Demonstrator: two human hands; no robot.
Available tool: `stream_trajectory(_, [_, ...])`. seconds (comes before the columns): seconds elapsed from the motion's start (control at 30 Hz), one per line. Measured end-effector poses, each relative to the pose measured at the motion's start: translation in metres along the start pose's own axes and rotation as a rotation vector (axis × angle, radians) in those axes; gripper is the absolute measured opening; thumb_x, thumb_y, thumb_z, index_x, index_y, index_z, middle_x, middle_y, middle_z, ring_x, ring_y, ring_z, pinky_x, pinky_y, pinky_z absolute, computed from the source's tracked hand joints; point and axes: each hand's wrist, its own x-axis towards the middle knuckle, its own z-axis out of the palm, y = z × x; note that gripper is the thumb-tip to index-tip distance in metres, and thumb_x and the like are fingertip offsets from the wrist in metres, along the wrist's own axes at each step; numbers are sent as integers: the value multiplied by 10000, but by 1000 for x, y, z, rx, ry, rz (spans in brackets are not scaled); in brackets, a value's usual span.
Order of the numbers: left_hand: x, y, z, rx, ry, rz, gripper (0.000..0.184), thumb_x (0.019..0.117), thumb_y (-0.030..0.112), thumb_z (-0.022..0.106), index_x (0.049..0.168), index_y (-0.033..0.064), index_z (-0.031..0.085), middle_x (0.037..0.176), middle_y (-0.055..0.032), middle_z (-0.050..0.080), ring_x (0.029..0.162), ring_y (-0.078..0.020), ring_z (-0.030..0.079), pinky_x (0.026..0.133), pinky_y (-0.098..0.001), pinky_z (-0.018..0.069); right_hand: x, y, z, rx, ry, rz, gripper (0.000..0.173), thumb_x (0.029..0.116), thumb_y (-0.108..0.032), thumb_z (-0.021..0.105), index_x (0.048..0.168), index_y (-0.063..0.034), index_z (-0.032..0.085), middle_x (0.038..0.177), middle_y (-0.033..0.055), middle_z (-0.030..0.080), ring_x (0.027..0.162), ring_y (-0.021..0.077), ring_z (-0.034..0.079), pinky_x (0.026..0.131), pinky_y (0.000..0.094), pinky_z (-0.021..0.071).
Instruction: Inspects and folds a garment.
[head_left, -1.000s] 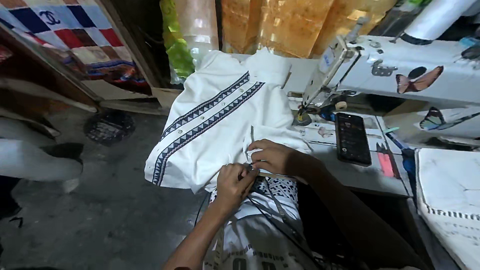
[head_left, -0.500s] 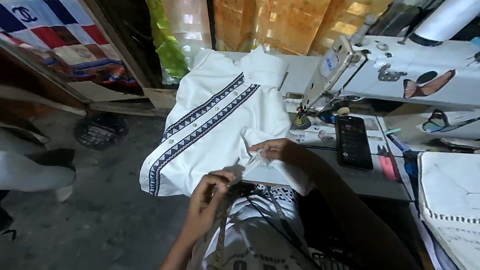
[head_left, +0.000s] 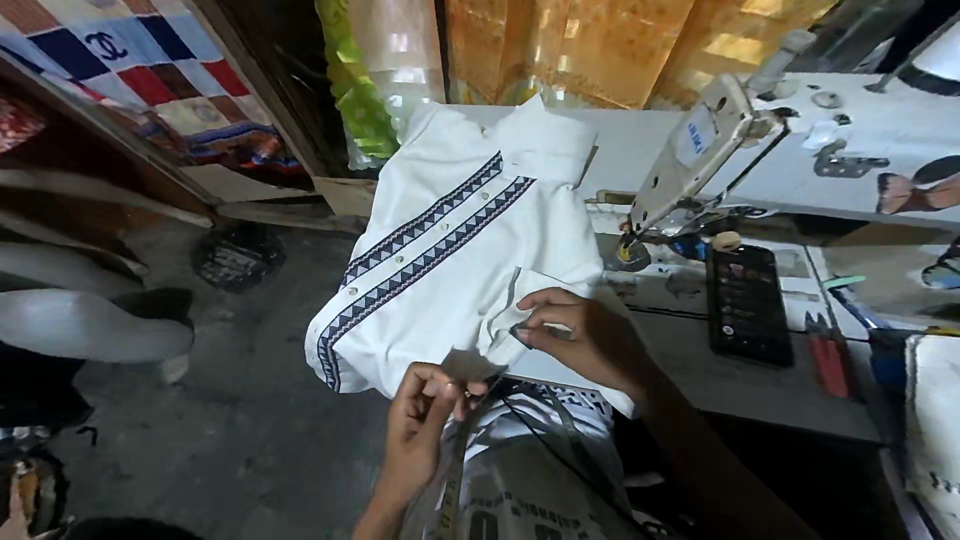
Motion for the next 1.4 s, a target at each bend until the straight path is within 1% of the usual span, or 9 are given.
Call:
stream_trajectory(0.13, [-8,-7,10,-92,-2,-11,59,1075,227,522,1082,190,568,863,60,683,826,-87,713,822,-300,610,8,-14,19,175,-180,-244,278,1026,-223,600,944,16,716,1177,120,704,900,46,664,782,182,552])
stream_trajectory(0.3, [-11,-4,7,-28,52,21,45,1076,229,520,1074,203,558,816,105,625,730,-13,643,719,-216,575,30,-6,20,-16,-436,-133,280,1043,-215,555,1006,14,711,932,127,700,850,173,657,804,345,532])
stream_trajectory(0.57, [-13,-1,16,-53,41,-11,35,1080,197,509,1060,182,534,768,103,585,673,0,608,658,-190,551,23,5,36,-129,-288,-170,263,1002,-182,606,874,29,696,1019,163,664,930,246,651,835,398,546])
stream_trajectory(0.67, [-17,6,18,-48,-10,-47,37,1076,224,523,1068,199,549,779,111,577,631,29,576,591,-149,526,23,11,34,117,-68,-82,212,972,-184,666,867,-7,716,1011,89,683,882,103,653,782,258,563])
stream_trajectory(0.8, [-14,17,3,23,14,-73,46,1060,258,553,1071,221,579,782,135,563,627,58,519,563,-117,455,19,9,0,330,10,114,138,1011,-144,587,956,-52,675,1277,42,671,957,117,725,818,314,634])
stream_trajectory(1.0, [-1,19,18,437,-57,-116,194,1006,155,623,1151,26,640,741,77,550,583,66,465,532,-99,413,-14,18,-10,365,123,113,143,1026,-139,551,991,-36,644,934,12,744,784,71,724,765,252,621])
stream_trajectory(1.13, [29,2,42,874,-104,24,278,977,281,675,1096,47,766,821,-57,645,624,-88,553,582,-230,490,-26,27,-3,270,192,171,174,1014,-185,563,975,-45,660,942,14,737,840,62,718,783,250,605])
stream_trajectory(1.3, [67,-14,67,1118,-225,-119,351,991,352,642,1107,42,759,963,-150,722,775,-318,706,671,-519,564,-38,17,-5,73,292,222,246,1043,-219,540,1005,-7,661,699,-9,644,566,11,594,557,184,511])
stream_trajectory(1.4, [81,-18,72,1134,-264,-168,368,977,362,663,1124,38,757,989,-158,732,849,-343,720,724,-546,565,-47,23,0,20,304,66,268,1037,-210,548,1008,15,690,853,66,727,679,55,676,642,209,576])
